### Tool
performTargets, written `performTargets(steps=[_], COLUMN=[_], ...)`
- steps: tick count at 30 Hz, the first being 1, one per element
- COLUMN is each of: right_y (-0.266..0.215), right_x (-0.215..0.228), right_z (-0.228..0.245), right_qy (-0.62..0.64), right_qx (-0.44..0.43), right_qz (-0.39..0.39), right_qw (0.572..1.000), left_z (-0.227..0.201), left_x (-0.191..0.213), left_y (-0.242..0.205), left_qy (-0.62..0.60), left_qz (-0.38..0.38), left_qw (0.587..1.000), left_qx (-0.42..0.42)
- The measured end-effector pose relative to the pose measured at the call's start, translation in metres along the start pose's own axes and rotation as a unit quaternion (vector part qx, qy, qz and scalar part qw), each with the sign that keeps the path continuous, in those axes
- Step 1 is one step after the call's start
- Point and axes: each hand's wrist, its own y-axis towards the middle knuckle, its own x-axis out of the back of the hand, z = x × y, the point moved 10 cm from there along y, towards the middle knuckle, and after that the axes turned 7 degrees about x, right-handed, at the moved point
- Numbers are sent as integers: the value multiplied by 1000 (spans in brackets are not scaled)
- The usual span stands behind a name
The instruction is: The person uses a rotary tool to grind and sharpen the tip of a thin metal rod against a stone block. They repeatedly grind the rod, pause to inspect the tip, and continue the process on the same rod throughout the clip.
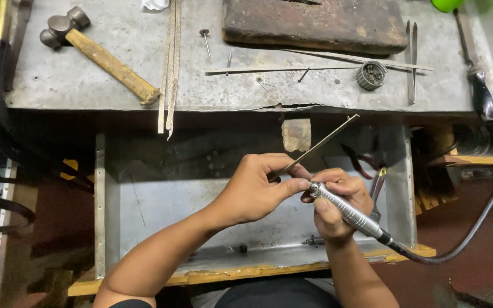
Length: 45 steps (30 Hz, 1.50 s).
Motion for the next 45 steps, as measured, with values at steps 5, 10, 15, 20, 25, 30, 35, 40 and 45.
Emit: performTargets(steps=[5,10,15,20,25,30,35,40,45], right_y=[0,1,2,6,45,114,172,202,199], right_x=[-3,-3,0,-2,13,15,47,53,58], right_z=[1,2,2,4,21,48,32,7,-4], right_qy=[5,7,16,-10,-123,-339,-410,-451,-513], right_qx=[-3,-1,-3,4,51,111,22,-117,-202], right_qz=[7,10,2,1,-8,31,16,33,-2], right_qw=[1000,1000,1000,1000,991,934,912,884,834], left_z=[9,3,-13,-30,-27,-29,-31,-33,-23], left_x=[3,11,26,17,22,29,30,31,37], left_y=[4,6,3,-3,-5,-6,-7,-7,-4], left_qy=[9,33,88,100,157,141,158,151,136], left_qz=[-1,-18,-63,-56,-82,-102,-118,-133,-135], left_qw=[1000,999,994,993,983,985,980,979,981], left_qx=[-5,-16,-29,-33,-46,7,-9,-41,22])
